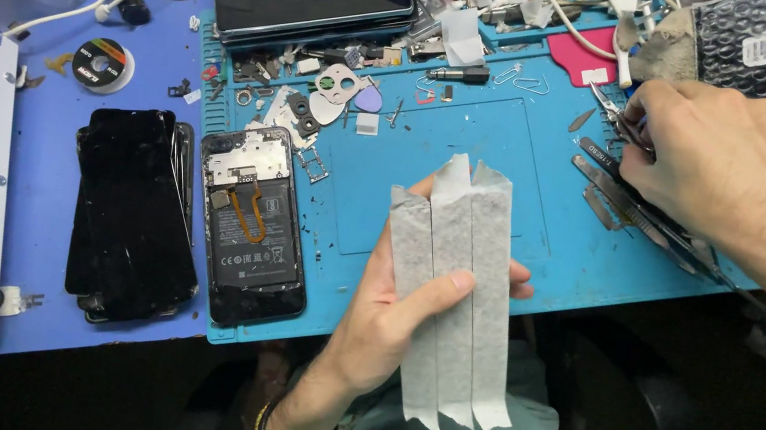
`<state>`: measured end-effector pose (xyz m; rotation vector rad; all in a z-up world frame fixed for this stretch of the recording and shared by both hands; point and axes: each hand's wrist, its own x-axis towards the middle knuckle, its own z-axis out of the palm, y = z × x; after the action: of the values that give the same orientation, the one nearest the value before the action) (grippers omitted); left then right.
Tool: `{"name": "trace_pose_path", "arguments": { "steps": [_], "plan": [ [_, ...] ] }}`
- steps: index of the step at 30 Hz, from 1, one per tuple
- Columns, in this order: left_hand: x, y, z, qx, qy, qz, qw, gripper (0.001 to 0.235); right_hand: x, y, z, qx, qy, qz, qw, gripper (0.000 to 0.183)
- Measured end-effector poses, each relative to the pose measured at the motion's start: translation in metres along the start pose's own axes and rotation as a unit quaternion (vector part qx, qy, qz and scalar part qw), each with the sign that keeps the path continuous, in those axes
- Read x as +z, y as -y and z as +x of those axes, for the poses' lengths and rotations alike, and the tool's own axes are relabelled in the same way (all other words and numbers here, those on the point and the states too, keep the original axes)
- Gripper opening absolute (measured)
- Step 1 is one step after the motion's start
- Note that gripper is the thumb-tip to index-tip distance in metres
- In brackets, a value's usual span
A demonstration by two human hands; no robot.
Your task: The person wipes a cracked smartphone screen with a cloth, then applies three strips of white tape across the screen. They lift the taped screen, use scissors to trim the tape edges, and continue trimming the tape strips.
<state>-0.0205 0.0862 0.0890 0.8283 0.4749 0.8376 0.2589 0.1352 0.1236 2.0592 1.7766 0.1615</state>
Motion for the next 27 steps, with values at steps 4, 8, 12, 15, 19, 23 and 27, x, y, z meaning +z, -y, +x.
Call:
{"name": "trace_pose_path", "arguments": {
  "steps": [4,8,12,15,19,23,27],
  "plan": [
    [0.007,-0.008,-0.002,-0.060,-0.022,0.002,0.998,0.039,-0.001,0.000,0.001,0.003,0.004,0.047,0.999,0.028],
    [0.011,-0.004,0.005,-0.041,-0.019,-0.051,0.998,0.049,0.003,0.002,-0.004,0.000,0.012,0.034,0.999,0.032],
    [0.006,0.010,0.016,-0.026,-0.052,-0.048,0.997,0.045,0.023,-0.001,-0.016,-0.027,-0.133,-0.050,0.989,0.026],
    [0.004,0.010,0.017,-0.004,-0.035,-0.048,0.998,0.048,0.032,-0.007,-0.021,-0.060,-0.267,-0.068,0.959,0.014],
    [-0.002,0.000,0.014,-0.012,-0.002,-0.024,1.000,0.051,0.009,-0.010,-0.039,-0.187,-0.282,0.285,0.897,0.036],
    [-0.005,-0.002,0.012,-0.015,0.042,0.002,0.999,0.047,0.006,-0.015,-0.049,-0.187,-0.215,0.346,0.894,0.047],
    [-0.004,-0.004,0.014,-0.051,0.047,-0.019,0.997,0.049,0.001,-0.016,-0.056,-0.161,-0.081,0.458,0.870,0.020]
  ]
}}
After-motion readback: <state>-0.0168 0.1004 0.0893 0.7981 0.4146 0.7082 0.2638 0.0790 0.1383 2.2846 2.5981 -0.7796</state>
